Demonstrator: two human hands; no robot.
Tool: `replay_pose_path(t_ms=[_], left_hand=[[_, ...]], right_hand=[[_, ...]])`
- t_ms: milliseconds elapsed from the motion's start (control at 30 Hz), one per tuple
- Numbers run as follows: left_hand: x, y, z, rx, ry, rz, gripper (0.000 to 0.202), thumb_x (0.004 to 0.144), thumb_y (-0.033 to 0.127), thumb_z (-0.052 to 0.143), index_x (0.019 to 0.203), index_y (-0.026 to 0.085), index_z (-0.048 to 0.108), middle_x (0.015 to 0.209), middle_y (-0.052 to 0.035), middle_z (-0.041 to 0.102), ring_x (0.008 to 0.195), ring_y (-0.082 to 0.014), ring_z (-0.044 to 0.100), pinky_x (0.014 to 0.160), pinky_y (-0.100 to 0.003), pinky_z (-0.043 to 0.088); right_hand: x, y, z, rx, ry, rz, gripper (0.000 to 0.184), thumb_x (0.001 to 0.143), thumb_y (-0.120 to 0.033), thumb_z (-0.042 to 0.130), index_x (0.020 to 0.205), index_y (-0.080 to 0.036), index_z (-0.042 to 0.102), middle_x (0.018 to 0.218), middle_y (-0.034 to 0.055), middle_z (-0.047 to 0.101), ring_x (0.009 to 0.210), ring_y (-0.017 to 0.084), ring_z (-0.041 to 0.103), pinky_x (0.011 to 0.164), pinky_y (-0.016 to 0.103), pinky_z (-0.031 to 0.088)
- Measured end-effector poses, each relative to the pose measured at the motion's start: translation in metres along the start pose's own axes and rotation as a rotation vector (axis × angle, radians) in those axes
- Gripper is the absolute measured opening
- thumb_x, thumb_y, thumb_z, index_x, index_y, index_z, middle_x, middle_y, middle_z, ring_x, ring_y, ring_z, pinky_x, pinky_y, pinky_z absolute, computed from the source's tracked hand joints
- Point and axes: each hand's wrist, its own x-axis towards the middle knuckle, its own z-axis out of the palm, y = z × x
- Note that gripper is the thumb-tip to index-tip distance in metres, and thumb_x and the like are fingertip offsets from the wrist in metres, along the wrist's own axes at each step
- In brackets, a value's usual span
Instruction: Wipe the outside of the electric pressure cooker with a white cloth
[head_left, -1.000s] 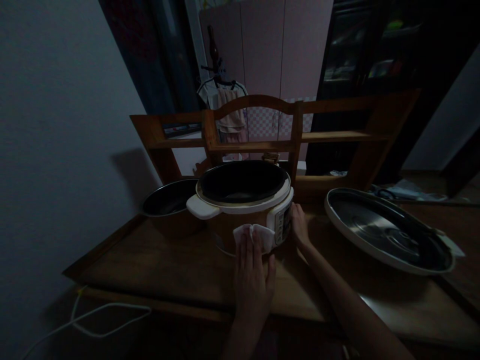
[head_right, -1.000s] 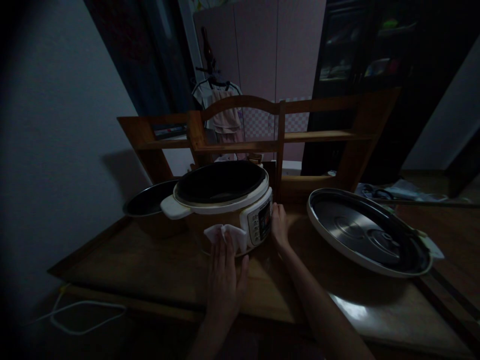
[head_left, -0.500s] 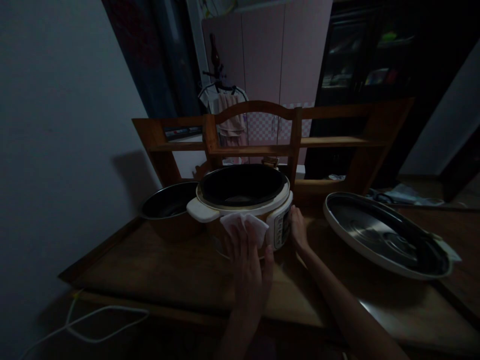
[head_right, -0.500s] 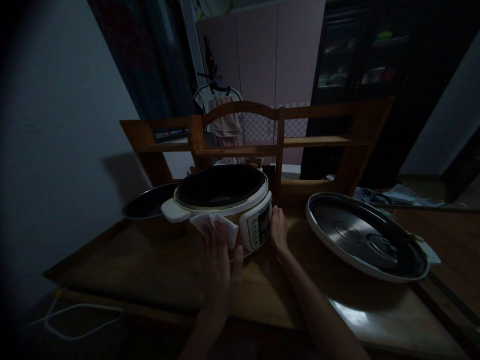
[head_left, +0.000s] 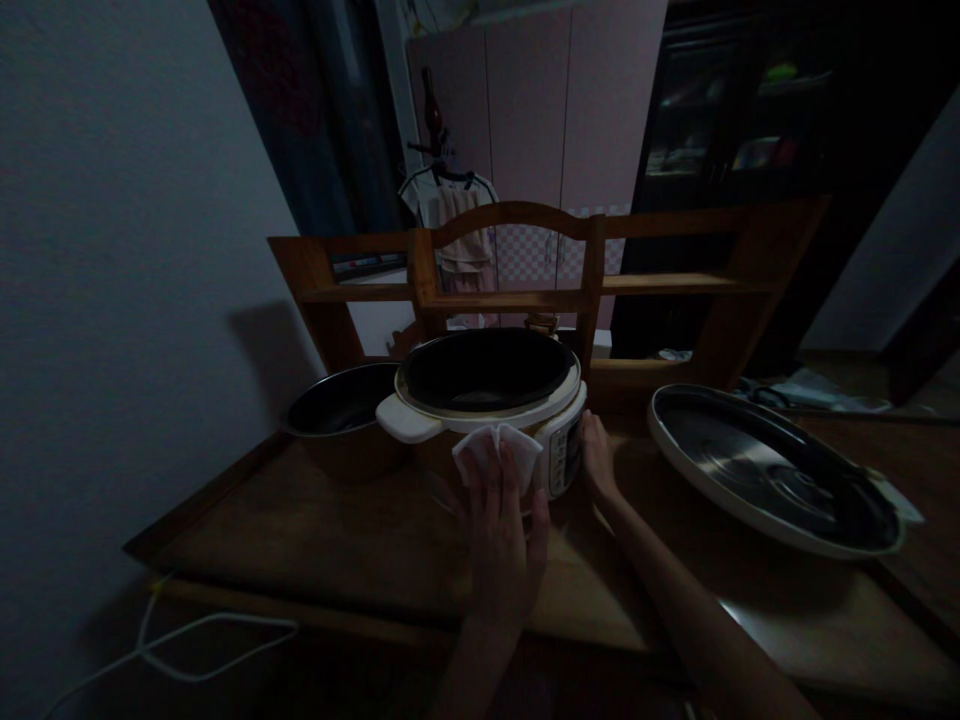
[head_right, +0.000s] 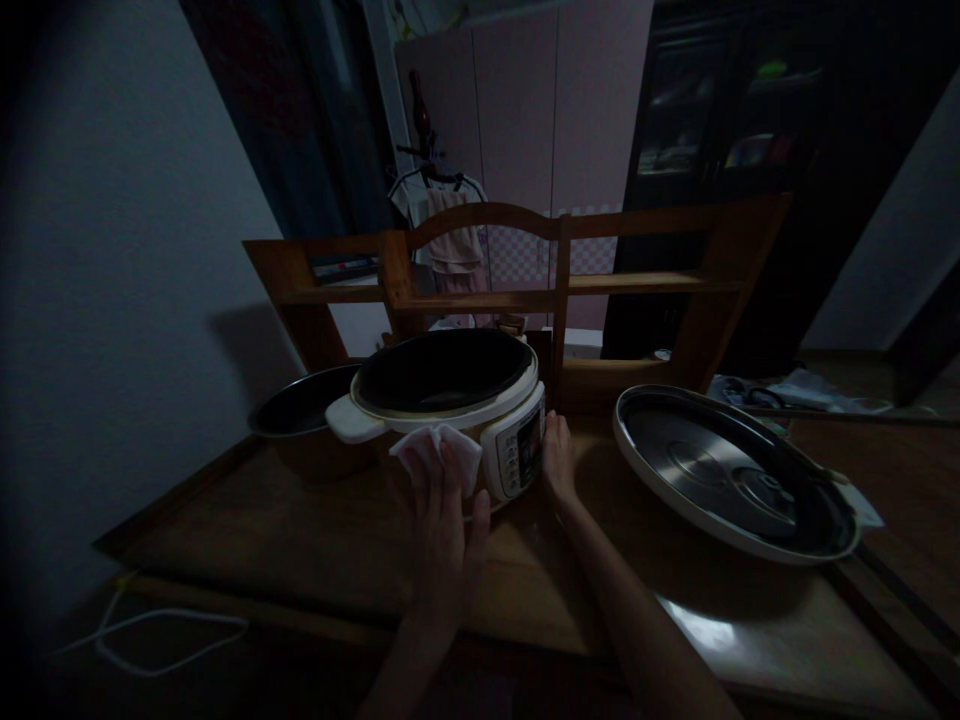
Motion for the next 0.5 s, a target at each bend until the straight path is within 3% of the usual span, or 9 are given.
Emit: replay_pose_path(t_ms=[300,500], left_hand=[[-0.002,-0.014,0.003,0.091,0.017,0.059,0.079,0.099,0.023,0.051,0.165,0.022,0.007,0.169,-0.0144,0.024,0.159,-0.0332,0.011,0.125,-0.067,-0.002],[-0.005,-0.022,0.003,-0.006,0.041,0.095,0.081,0.098,0.02,0.053,0.165,0.019,0.007,0.17,-0.0133,0.021,0.159,-0.0311,0.008,0.128,-0.06,0.015]], right_hand=[[-0.001,-0.001,0.0,-0.004,0.005,0.04,0.051,0.093,-0.07,0.038,0.093,-0.026,0.063,0.103,0.0086,0.07,0.1,0.028,0.061,0.094,0.041,0.044],[-0.001,-0.001,0.001,0.005,0.004,0.035,0.05,0.093,-0.069,0.037,0.091,-0.025,0.061,0.102,0.0089,0.069,0.097,0.028,0.061,0.093,0.042,0.044]])
